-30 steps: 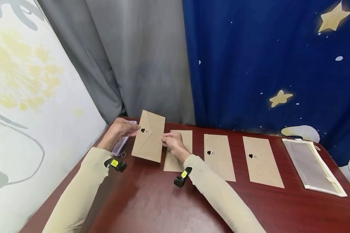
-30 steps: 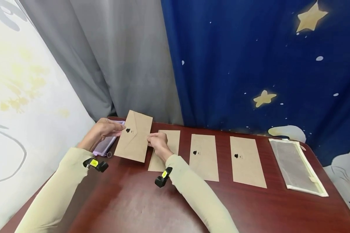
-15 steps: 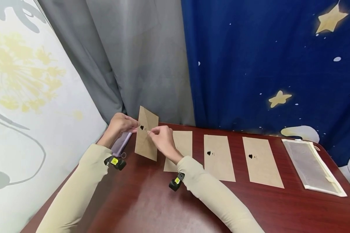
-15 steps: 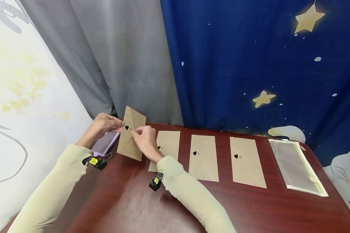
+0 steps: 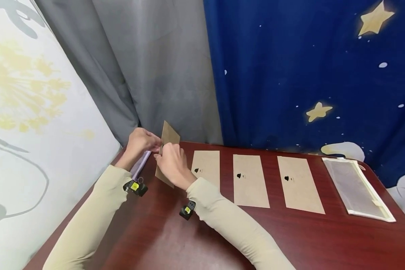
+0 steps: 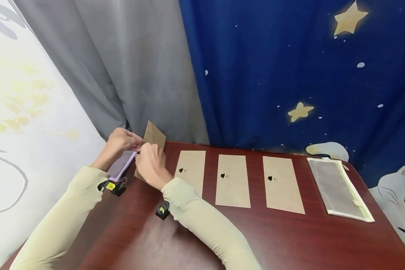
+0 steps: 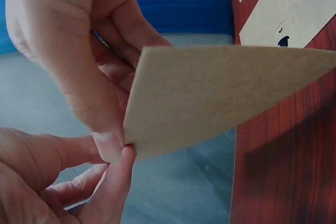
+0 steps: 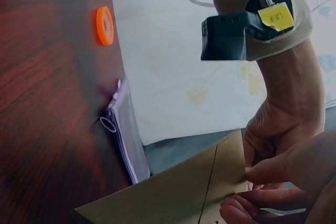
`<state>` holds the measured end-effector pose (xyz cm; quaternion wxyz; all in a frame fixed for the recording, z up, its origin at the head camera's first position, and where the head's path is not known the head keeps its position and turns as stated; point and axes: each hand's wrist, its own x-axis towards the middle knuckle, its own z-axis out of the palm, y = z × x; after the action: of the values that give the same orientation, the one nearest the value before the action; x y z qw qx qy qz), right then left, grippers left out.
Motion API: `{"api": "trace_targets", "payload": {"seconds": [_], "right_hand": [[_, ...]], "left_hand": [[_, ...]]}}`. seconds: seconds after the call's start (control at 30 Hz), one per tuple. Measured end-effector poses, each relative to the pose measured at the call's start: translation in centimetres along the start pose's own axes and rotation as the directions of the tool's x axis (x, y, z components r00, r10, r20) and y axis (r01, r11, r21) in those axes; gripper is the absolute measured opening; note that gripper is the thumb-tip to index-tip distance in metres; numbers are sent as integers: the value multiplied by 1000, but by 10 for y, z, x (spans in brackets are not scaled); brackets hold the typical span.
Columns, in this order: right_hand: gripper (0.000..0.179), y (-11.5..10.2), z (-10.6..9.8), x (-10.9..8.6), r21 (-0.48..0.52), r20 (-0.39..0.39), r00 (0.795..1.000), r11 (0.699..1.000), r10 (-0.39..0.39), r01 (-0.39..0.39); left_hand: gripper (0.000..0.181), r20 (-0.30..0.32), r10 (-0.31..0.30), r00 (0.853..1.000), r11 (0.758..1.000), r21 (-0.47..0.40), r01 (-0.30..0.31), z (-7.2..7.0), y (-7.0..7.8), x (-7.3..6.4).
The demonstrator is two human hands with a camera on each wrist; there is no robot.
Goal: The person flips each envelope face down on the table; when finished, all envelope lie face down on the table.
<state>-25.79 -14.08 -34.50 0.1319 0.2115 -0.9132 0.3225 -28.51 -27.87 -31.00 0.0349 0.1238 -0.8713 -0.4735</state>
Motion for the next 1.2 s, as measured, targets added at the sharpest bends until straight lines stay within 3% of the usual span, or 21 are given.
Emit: {"api": "trace_targets", "payload": {"seconds": [0.2, 0.4, 0.5, 0.6, 0.7, 0.8, 0.87, 1.2], "right_hand": [[17, -3, 0, 1, -142, -26, 1000, 990, -14, 10], [16, 0, 4, 0, -176, -71, 997, 984, 7, -19], [20, 2, 6, -1, -167, -79, 997, 986, 9, -22], [26, 5, 7, -1, -152, -91, 996, 988, 7, -21], [29, 4, 6, 0, -132, -94, 995, 991, 17, -29], [25, 2, 5, -1, -118, -79, 997, 992, 26, -35], [23, 1, 5, -1, -114, -70, 997, 993, 27, -35], [27, 2, 1, -3, -79, -93, 995, 995, 48, -55]], "left_hand": [[21, -10, 31, 999, 999, 40, -30, 2, 6, -1], [23, 1, 62, 998, 997, 45, -62, 6, 4, -3], [34, 13, 24, 1000, 1000, -21, -24, 7, -5, -1], [43, 55, -53, 997, 986, -157, 61, 7, -23, 6], [47, 186, -146, 972, 949, -251, 191, 8, -46, 17], [47, 348, -198, 916, 897, -312, 312, 12, -67, 24], [45, 412, -199, 889, 871, -341, 353, 14, -74, 24], [34, 431, -207, 878, 850, -365, 379, 24, -76, 26]]}}
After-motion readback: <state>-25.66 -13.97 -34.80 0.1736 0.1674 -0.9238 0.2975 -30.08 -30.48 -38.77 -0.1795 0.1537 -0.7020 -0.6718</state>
